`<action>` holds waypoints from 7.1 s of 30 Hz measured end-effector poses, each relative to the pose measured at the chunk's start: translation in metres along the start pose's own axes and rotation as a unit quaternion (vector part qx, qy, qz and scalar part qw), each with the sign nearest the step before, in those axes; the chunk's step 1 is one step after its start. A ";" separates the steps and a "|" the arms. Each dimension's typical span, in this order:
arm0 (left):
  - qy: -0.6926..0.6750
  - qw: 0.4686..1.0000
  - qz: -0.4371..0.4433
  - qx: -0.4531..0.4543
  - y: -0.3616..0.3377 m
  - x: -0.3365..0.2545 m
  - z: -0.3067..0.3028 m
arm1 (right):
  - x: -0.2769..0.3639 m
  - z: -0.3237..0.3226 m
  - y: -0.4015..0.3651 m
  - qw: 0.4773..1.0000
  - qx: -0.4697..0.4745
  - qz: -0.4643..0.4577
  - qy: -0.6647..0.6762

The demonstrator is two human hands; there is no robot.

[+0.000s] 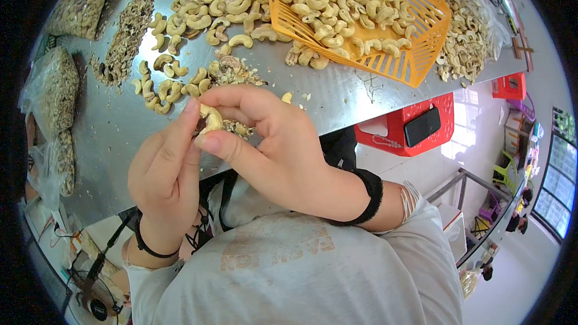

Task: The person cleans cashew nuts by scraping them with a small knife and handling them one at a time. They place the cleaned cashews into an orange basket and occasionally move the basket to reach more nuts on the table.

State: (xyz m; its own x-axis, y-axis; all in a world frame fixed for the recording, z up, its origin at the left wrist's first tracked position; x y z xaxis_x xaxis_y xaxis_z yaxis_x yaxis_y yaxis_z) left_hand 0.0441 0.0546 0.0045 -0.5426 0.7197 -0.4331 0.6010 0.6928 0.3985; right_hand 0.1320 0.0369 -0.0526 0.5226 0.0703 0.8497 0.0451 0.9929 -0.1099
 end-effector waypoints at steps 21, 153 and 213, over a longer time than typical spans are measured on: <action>-0.145 0.980 -0.118 0.073 0.000 0.017 0.008 | -0.010 0.001 0.001 0.989 0.052 0.067 0.122; -0.388 0.864 -0.277 0.160 -0.023 0.035 0.035 | -0.002 -0.058 -0.003 0.995 -0.049 0.088 -0.006; -0.445 0.839 -0.258 0.175 -0.020 0.023 0.040 | 0.007 -0.006 -0.005 0.998 0.064 0.027 0.012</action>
State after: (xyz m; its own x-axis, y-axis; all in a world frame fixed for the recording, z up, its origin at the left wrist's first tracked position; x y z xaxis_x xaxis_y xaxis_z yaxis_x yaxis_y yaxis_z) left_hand 0.0434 0.0556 -0.0451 -0.2241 -0.0991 -0.9695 0.6406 0.7347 -0.2232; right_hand 0.1405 0.0315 -0.0494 0.5423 0.1222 0.8313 -0.0913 0.9921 -0.0863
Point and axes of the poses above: each hand's wrist, its own y-axis towards the middle knuckle, its own z-axis out of the palm, x = y × z, the point moved 10 cm from there along y, towards the middle knuckle, and after that the axes turned 12 degrees about y, right-handed, at the moved point
